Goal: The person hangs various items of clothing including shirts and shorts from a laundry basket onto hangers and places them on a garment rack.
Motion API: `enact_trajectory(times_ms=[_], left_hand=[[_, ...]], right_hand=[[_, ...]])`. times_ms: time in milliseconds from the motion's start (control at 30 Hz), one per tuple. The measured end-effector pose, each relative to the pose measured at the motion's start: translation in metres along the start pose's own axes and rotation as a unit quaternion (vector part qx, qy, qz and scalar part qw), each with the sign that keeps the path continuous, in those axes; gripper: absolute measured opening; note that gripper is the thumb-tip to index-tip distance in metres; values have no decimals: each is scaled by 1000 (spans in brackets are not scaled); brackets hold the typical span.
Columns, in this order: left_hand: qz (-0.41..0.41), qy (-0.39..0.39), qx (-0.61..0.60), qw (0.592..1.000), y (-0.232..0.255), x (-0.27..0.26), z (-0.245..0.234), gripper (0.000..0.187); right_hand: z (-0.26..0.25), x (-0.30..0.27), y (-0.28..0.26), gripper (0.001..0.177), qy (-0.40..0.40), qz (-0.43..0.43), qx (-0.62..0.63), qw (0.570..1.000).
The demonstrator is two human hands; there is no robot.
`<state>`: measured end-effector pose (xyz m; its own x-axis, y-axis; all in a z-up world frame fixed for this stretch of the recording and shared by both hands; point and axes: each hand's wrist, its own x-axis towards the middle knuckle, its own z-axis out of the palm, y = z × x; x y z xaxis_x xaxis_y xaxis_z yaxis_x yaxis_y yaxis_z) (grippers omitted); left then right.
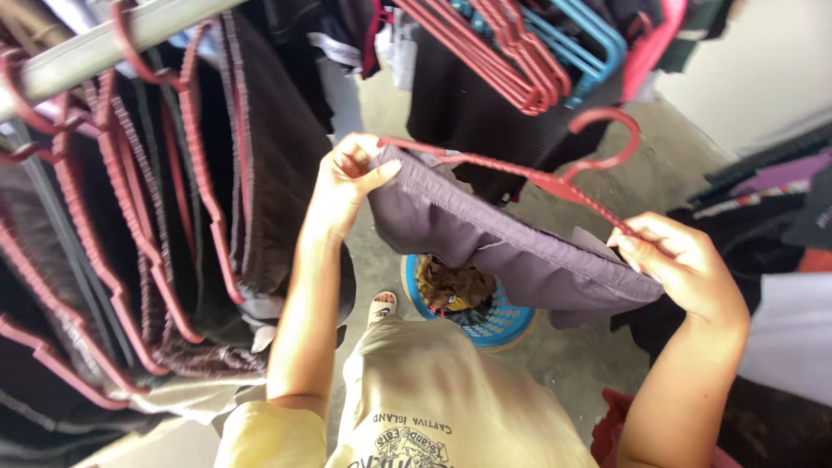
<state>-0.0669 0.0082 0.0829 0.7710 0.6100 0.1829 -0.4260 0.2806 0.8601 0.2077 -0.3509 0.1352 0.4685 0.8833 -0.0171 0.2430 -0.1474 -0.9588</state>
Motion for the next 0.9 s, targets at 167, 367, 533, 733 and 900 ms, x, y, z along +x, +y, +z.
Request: enact_trajectory(times_ms=[167, 367, 533, 733, 900], left_hand=[[259, 208, 641, 692, 83, -81, 77, 53], [209, 221, 672, 675, 150, -120, 59, 43], [250, 217, 590, 736, 113, -96, 38, 69], [226, 326, 514, 761, 98, -92, 31, 75], [211, 330, 655, 646, 108, -94, 66, 61]], right_hand=[[91, 39, -53, 20, -21, 86, 59, 994], [184, 91, -123, 21, -175, -41, 235, 955], [267, 136, -131, 21, -215, -93, 261, 937], [333, 149, -122, 19, -138, -146, 221, 954], [326, 132, -121, 36, -44, -269, 154, 950]])
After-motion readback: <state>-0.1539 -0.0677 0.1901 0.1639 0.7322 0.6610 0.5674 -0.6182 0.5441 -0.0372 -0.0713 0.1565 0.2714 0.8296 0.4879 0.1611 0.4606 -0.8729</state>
